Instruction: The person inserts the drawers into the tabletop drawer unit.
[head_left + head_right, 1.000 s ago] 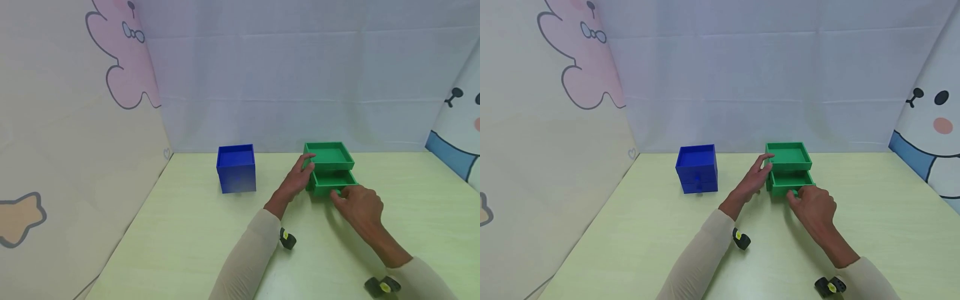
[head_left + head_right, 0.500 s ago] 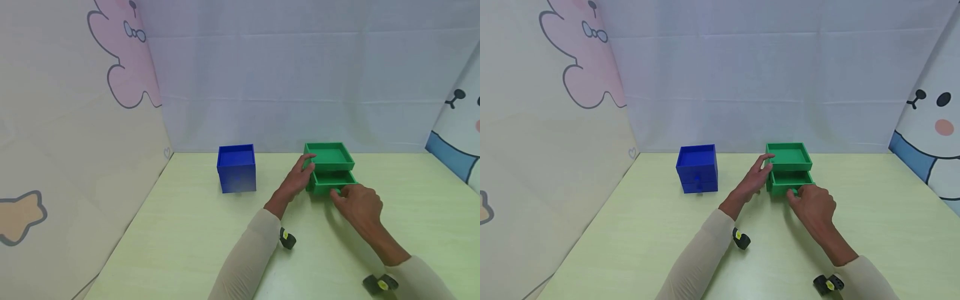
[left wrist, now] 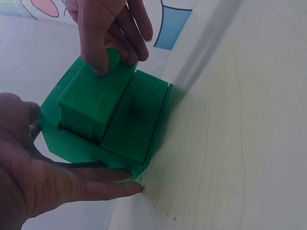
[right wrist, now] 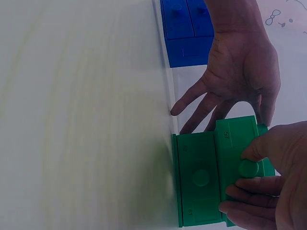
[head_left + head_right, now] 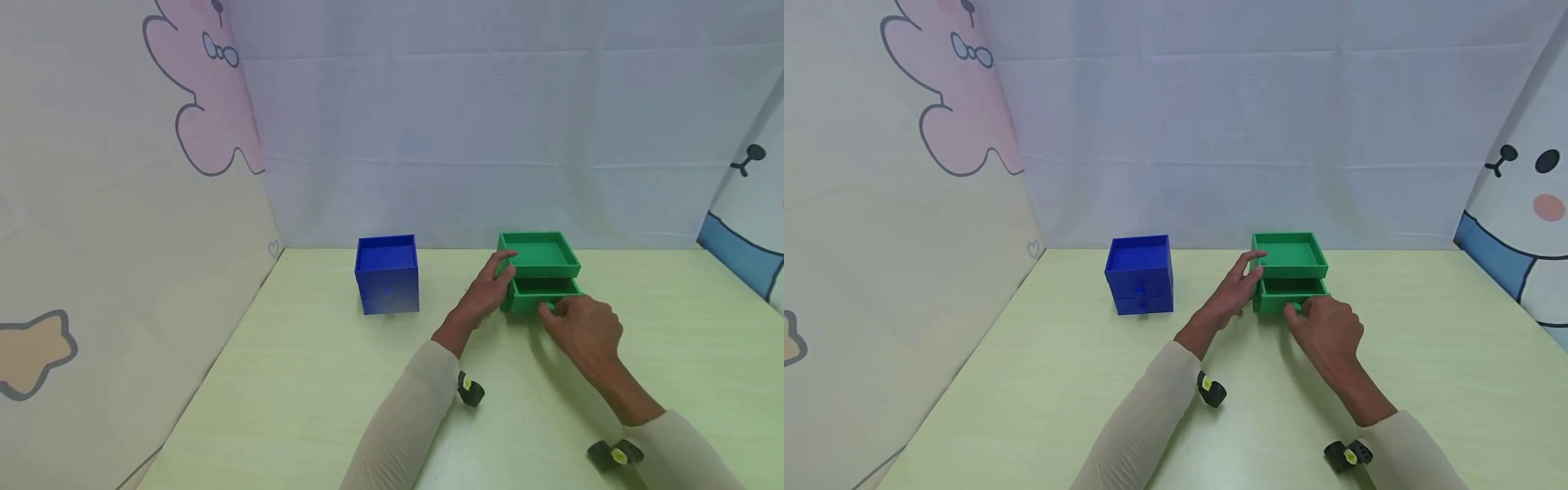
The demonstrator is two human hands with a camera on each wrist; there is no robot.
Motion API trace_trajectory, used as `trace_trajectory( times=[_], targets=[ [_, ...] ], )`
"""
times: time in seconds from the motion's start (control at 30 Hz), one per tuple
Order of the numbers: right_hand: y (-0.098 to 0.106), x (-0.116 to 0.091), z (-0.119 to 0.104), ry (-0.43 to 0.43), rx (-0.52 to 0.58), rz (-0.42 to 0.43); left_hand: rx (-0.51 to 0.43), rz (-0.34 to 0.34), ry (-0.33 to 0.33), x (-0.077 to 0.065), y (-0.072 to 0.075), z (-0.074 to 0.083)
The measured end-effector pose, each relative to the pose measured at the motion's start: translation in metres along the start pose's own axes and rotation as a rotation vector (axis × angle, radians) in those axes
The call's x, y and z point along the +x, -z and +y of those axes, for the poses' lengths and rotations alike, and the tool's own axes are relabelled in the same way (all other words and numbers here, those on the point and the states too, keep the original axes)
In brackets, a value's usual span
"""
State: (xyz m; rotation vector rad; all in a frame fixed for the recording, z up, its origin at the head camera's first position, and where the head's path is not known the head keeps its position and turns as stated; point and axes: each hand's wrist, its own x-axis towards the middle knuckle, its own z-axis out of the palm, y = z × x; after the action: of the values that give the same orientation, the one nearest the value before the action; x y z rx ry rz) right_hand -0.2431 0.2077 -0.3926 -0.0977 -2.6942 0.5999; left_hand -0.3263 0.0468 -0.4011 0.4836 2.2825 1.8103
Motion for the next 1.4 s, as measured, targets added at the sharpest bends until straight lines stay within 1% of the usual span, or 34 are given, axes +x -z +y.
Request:
trace_trajectory(
  times=[0.27, 0.47, 0.67, 0.87, 1.03, 1.2, 1.4],
  targets=[
    [-0.001, 0.002, -0.001, -0.028, 0.004, -0.008, -0.004, -0.007, -0.006, 0.0, 0.0, 0.001],
    [-0.002, 0.004, 0.0, -0.042, 0.002, -0.009, -0.001, 0.003, 0.003, 0.0, -0.001, 0.001],
    [-0.005, 0.008, 0.0, -0.045, -0.004, 0.007, -0.001, 0.008, 0.012, -0.001, -0.001, 0.001],
    [-0.007, 0.011, -0.001, -0.038, -0.005, 0.02, -0.001, 0.006, -0.004, 0.0, 0.0, 0.0],
    [-0.009, 0.014, -0.004, -0.039, 0.004, 0.024, -0.004, 0.015, 0.0, 0.001, 0.0, -0.001],
    [-0.012, 0.018, -0.004, -0.054, -0.003, 0.019, -0.008, 0.017, 0.012, -0.001, 0.0, 0.001],
    [-0.013, 0.023, -0.005, -0.054, 0.0, 0.032, -0.004, 0.015, 0.008, -0.001, 0.0, 0.002]
  ],
)
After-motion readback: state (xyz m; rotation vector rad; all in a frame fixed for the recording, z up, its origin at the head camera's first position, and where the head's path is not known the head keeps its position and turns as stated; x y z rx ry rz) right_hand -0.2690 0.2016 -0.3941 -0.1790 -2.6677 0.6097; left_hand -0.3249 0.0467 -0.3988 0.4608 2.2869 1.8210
